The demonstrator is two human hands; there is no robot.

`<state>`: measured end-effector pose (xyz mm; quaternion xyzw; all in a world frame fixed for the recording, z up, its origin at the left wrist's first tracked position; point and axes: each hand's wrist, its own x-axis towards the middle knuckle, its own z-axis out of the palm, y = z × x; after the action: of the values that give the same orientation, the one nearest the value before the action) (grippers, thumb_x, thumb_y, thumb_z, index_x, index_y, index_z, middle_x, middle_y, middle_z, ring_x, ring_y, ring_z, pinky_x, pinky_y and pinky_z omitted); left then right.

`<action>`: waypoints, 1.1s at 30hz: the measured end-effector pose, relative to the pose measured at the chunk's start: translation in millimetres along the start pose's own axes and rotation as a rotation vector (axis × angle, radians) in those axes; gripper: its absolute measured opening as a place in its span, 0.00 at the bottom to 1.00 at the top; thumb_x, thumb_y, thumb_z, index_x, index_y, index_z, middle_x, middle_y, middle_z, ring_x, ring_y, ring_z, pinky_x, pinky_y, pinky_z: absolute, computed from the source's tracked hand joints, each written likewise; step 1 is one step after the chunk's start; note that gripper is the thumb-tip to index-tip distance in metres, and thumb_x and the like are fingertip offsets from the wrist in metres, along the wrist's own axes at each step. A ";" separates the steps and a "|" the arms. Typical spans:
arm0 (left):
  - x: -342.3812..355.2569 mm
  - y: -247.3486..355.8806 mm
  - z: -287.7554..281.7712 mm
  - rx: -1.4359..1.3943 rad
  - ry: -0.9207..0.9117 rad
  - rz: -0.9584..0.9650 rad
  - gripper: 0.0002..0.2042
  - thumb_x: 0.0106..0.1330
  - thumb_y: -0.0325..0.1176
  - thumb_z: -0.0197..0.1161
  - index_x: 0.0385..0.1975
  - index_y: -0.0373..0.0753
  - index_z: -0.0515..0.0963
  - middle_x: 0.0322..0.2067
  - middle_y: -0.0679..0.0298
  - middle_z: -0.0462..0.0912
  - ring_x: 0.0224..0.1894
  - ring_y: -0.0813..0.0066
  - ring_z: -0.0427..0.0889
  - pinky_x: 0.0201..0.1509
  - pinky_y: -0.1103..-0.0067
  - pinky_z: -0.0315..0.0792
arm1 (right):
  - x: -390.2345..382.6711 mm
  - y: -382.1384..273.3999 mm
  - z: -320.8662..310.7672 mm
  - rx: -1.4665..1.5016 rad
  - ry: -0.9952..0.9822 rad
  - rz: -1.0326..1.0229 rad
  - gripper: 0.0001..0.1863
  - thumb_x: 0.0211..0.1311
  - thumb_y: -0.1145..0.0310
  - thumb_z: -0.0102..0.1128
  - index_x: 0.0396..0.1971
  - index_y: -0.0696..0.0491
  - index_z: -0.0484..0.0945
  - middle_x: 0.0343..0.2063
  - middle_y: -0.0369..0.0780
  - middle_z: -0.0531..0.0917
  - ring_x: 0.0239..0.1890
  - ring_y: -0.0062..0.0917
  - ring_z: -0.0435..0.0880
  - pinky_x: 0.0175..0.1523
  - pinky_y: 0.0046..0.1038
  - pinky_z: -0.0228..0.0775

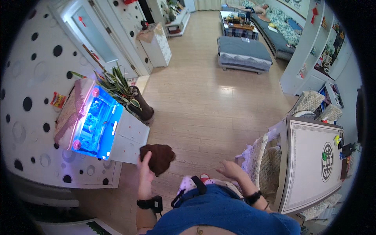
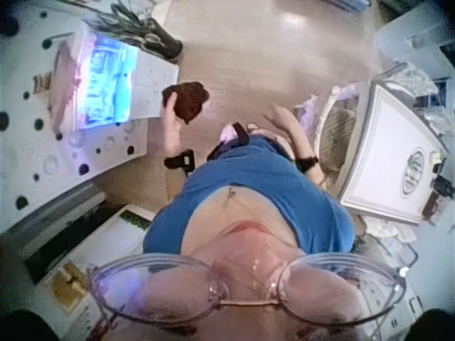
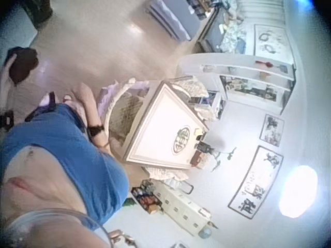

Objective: The person wipes a small cabinet, a globe, and a glass jar with a brown cloth. They then walk to the kitchen and rinse the cloth under running water in the sink.

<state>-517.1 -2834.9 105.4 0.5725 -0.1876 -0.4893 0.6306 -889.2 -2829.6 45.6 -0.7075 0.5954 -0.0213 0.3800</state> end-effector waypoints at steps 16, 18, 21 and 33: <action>461.2 68.0 153.9 0.225 -0.388 -0.180 0.22 0.64 0.34 0.65 0.56 0.37 0.70 0.50 0.57 0.77 0.51 0.62 0.79 0.53 0.69 0.76 | 89.1 107.6 -64.0 0.214 0.561 1.066 0.26 0.51 0.50 0.63 0.43 0.57 0.82 0.40 0.51 0.84 0.44 0.42 0.84 0.50 0.39 0.74; 488.3 71.9 214.9 0.295 -0.474 -0.191 0.23 0.63 0.33 0.66 0.56 0.37 0.69 0.50 0.58 0.77 0.50 0.63 0.79 0.53 0.69 0.75 | 22.6 104.7 -36.2 0.347 0.463 1.425 0.29 0.48 0.47 0.67 0.39 0.61 0.82 0.36 0.48 0.86 0.41 0.39 0.85 0.48 0.39 0.74; 515.8 69.5 304.4 0.343 -0.671 -0.220 0.22 0.62 0.33 0.66 0.55 0.37 0.70 0.49 0.59 0.78 0.50 0.64 0.79 0.53 0.69 0.75 | -77.7 50.5 16.6 0.480 0.386 1.634 0.34 0.50 0.40 0.65 0.46 0.53 0.79 0.37 0.43 0.84 0.39 0.34 0.83 0.42 0.38 0.73; 505.4 36.8 526.2 0.379 -1.069 -0.285 0.21 0.63 0.31 0.65 0.55 0.35 0.70 0.49 0.58 0.78 0.51 0.66 0.78 0.55 0.71 0.74 | -71.4 79.5 99.5 0.990 1.970 1.636 0.33 0.67 0.50 0.58 0.67 0.47 0.61 0.42 0.34 0.77 0.33 0.16 0.73 0.30 0.20 0.63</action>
<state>-693.8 -3543.6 119.4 0.3686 -0.4850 -0.7482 0.2629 -927.5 -2717.5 -39.7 0.3579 0.7904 -0.4904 -0.0814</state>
